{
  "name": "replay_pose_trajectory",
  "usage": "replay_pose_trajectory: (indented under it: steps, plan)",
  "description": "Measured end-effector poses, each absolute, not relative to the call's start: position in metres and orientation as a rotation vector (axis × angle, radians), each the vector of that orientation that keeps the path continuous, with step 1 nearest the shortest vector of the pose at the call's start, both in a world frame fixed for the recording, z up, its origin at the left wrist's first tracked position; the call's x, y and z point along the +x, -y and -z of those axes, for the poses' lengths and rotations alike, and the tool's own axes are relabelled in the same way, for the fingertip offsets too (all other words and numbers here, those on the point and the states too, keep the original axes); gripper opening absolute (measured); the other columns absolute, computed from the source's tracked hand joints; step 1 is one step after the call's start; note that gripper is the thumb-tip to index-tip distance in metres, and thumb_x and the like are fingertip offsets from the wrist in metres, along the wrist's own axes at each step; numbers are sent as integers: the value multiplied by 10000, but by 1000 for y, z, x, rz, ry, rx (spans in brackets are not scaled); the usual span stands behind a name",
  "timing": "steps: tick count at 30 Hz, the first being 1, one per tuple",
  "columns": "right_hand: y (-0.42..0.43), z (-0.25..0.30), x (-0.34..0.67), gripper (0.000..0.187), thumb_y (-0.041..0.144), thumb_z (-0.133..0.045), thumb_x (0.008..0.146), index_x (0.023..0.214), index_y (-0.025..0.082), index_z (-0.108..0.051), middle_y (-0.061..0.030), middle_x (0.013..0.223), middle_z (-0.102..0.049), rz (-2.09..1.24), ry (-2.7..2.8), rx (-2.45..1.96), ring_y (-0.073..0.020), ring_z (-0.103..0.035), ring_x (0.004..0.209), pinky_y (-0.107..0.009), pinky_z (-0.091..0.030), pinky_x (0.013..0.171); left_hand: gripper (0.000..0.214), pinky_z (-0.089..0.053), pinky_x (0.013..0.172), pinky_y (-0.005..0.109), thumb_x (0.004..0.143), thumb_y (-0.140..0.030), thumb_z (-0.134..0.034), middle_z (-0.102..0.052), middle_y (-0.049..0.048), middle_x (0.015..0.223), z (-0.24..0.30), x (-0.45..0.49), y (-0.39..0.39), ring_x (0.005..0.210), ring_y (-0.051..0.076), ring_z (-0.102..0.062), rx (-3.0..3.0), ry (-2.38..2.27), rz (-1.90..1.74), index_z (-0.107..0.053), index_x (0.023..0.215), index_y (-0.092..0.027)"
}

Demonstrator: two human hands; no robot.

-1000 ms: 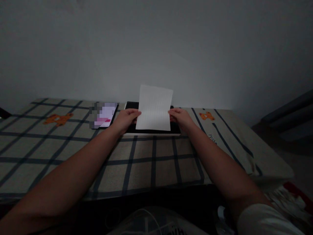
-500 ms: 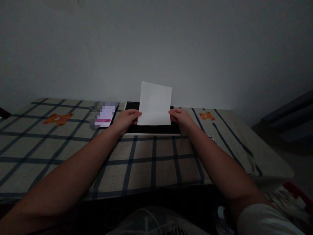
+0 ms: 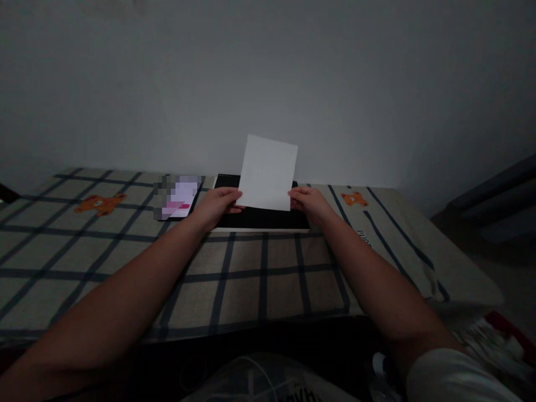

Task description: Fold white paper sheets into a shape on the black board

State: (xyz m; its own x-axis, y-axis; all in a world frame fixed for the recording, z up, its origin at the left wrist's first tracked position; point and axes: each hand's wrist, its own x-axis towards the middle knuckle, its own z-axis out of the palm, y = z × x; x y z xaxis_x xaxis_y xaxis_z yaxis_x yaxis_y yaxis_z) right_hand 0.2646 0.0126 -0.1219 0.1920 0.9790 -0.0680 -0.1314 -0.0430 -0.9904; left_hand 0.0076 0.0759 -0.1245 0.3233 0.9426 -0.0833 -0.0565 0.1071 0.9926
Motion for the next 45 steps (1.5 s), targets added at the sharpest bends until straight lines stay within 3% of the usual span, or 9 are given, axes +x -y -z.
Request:
replay_pose_trajectory:
  steps: [9,21,30,34,39,45]
  plan:
    - [-14,126,266,30,173,-702,775,782,178,-673,-12,672,-664,-1231,984,-1226,-97,-601,600,-227,-525,613,139,-587,651,230,807,-172,-692,-684,60,929,122,8,-76,647,97,-660,1211,-1018,-1036,-671,940,-138]
    - [-13,119,262,38,148,-654,792,767,170,-637,5,609,-623,-1169,925,-1237,-93,-577,568,-227,-499,596,28,-542,624,226,851,-161,-643,-714,69,788,115,9,-69,588,89,-603,1275,-1032,-916,-653,859,-136]
    - [-15,122,265,82,147,-680,769,720,186,-627,3,648,-641,-1169,982,-1272,-96,-578,582,-235,-513,607,114,-560,635,252,773,-263,-714,-706,72,811,121,7,-72,701,148,-659,1302,-980,-873,-658,774,-164]
    - [-10,122,263,98,144,-704,745,686,179,-633,-4,635,-643,-1264,1111,-1293,-105,-584,580,-247,-505,594,190,-548,674,254,761,-325,-714,-713,53,915,123,8,-73,776,147,-658,1277,-994,-982,-696,870,-171]
    - [-7,123,262,100,231,-704,775,712,187,-639,-30,641,-656,-1399,1229,-1244,-130,-602,582,-266,-513,584,179,-525,644,236,735,-272,-719,-716,35,841,124,8,-75,699,127,-636,1215,-994,-1030,-705,874,-160]
    - [-13,124,265,111,275,-697,785,745,193,-632,7,665,-637,-1217,1075,-1198,-98,-576,590,-244,-508,608,156,-516,606,221,696,-267,-757,-694,34,760,121,8,-70,655,122,-621,1210,-924,-934,-685,773,-151]
